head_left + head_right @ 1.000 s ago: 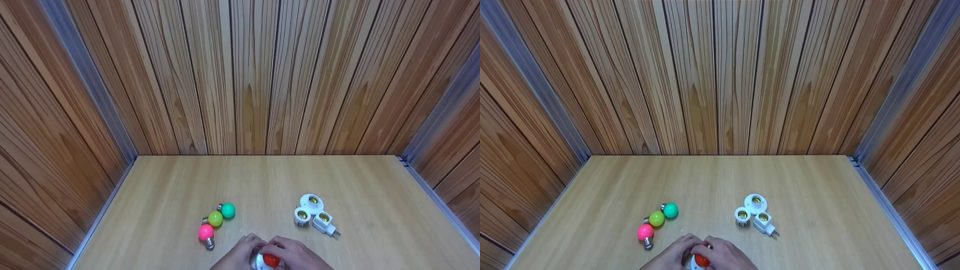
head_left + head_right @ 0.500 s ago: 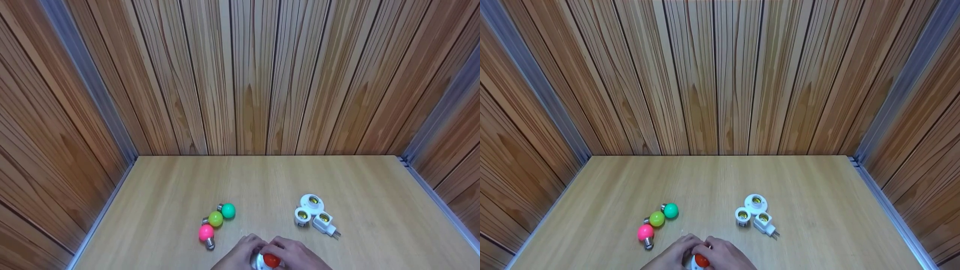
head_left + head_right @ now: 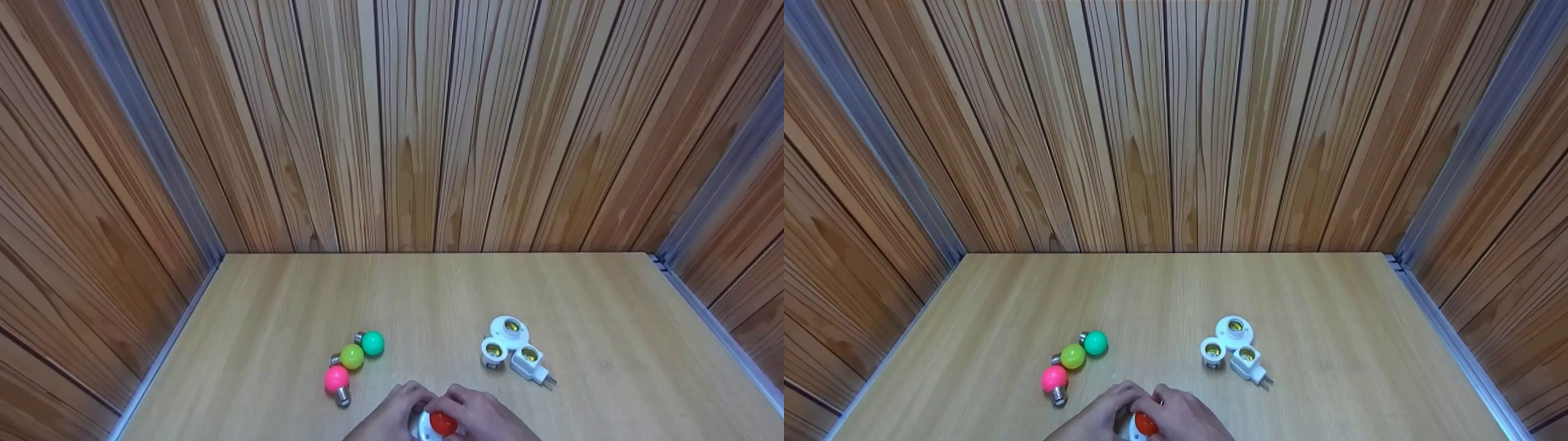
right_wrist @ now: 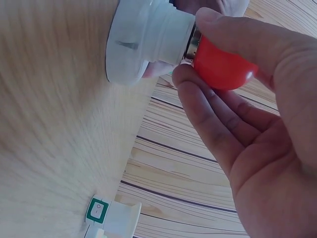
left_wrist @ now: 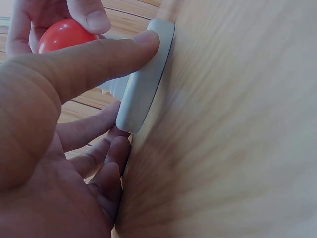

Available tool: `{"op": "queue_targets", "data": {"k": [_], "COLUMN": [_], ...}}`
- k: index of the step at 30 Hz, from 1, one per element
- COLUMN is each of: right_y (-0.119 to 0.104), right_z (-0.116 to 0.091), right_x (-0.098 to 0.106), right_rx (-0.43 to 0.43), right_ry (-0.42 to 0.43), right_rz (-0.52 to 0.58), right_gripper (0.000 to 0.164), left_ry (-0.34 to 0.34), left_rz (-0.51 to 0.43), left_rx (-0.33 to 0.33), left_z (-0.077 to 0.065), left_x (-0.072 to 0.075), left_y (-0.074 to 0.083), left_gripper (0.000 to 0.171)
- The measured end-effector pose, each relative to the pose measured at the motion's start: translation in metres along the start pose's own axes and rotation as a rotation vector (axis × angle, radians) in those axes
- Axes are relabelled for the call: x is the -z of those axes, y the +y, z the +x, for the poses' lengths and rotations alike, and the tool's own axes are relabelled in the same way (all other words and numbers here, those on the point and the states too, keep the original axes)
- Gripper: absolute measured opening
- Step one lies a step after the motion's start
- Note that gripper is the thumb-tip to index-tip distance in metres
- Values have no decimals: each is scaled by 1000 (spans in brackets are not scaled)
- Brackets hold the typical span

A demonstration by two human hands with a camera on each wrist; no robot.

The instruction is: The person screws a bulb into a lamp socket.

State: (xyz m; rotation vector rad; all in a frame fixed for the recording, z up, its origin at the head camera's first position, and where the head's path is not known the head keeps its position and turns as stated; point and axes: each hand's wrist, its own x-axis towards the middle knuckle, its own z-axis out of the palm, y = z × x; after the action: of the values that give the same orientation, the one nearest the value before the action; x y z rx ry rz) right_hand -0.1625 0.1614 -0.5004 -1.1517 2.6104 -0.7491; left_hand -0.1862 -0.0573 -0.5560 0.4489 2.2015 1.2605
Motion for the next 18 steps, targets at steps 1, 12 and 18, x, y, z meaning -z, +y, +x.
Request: {"op": "queue_targets", "data": {"k": [1, 12, 18], "right_y": [0, 2, 3], "right_z": [0, -2, -6], "right_x": [0, 1, 4], "right_rx": [1, 16, 49], "right_ry": [2, -3, 24], "right_rz": [0, 16, 32], "right_gripper": [37, 47, 53], "left_ry": [-3, -17, -17], "left_rz": [-3, -11, -8], "left_rx": [9, 45, 49], "left_z": [0, 1, 1], "left_x": [0, 0, 1], "left_y": [0, 2, 2], "left_gripper": [47, 46, 48]}}
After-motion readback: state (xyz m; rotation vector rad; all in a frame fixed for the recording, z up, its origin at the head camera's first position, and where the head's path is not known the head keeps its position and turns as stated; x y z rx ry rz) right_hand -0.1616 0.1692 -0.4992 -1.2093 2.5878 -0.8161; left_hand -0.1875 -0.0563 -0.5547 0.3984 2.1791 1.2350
